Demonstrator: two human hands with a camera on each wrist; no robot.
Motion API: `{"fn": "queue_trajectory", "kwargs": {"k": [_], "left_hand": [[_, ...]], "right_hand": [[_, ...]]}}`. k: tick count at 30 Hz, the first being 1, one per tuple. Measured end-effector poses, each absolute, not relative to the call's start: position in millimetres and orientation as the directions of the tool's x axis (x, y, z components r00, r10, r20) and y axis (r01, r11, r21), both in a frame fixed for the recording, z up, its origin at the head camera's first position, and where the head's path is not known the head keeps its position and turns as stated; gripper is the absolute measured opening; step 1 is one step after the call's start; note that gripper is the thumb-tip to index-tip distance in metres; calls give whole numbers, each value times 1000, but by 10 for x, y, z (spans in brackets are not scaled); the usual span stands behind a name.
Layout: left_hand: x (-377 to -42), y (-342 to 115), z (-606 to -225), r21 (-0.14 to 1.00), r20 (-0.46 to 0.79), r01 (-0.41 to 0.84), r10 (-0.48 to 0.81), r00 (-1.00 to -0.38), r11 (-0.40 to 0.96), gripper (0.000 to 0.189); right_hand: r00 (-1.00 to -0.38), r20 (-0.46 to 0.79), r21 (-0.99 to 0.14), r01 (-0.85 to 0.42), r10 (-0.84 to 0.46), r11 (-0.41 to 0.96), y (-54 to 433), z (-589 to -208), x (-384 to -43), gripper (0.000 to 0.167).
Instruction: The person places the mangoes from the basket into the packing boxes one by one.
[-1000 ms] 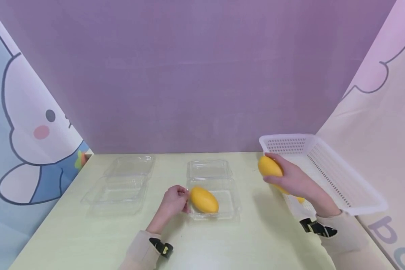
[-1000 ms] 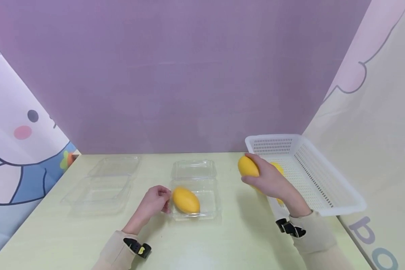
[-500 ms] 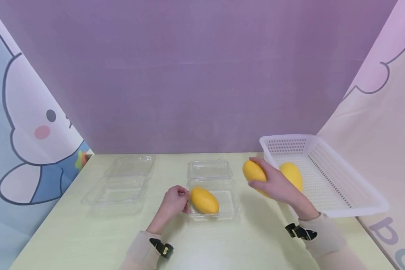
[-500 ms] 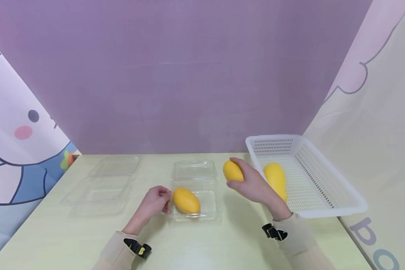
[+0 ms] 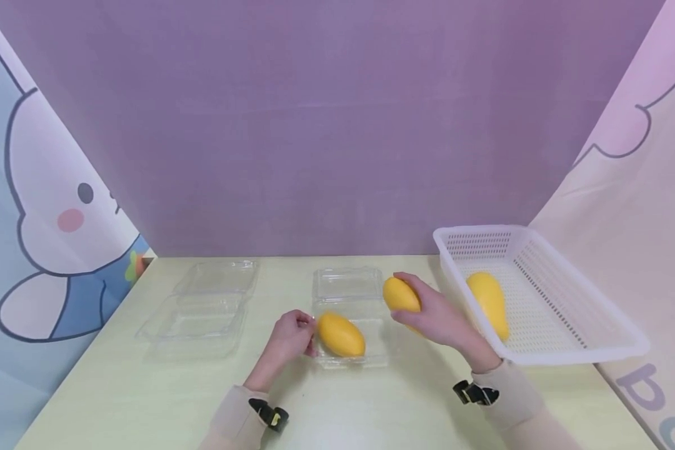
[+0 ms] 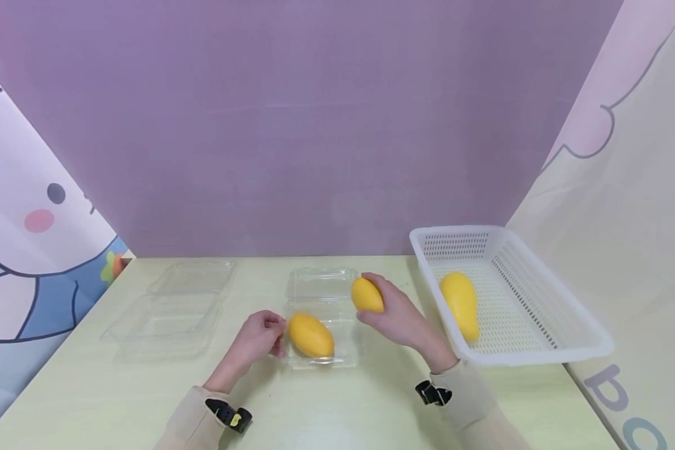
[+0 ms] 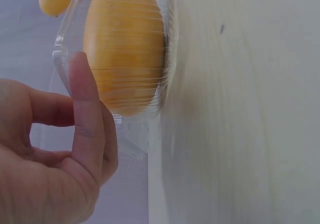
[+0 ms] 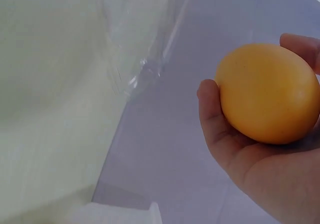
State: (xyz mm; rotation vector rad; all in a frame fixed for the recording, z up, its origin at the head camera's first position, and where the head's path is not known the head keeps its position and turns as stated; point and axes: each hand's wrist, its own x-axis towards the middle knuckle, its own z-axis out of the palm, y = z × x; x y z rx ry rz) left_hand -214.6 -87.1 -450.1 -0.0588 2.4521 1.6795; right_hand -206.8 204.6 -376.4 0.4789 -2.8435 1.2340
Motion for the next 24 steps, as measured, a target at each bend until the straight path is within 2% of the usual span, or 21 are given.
{"fn": "queue_trajectory", "kwargs": {"k": [12,24], "left_hand": [[-2129,-871,-4479,916,-128,-86,82,-988,392,20],[-2133,-870,-4470,918,-139,-97,85,-987,385,19]], "right_hand": [[-955,125,-727,-273,-271,630,1811,-4028,-2140,74],[-948,143,-716,-297,-283,632,1627,-4160,-2180,75]]}}
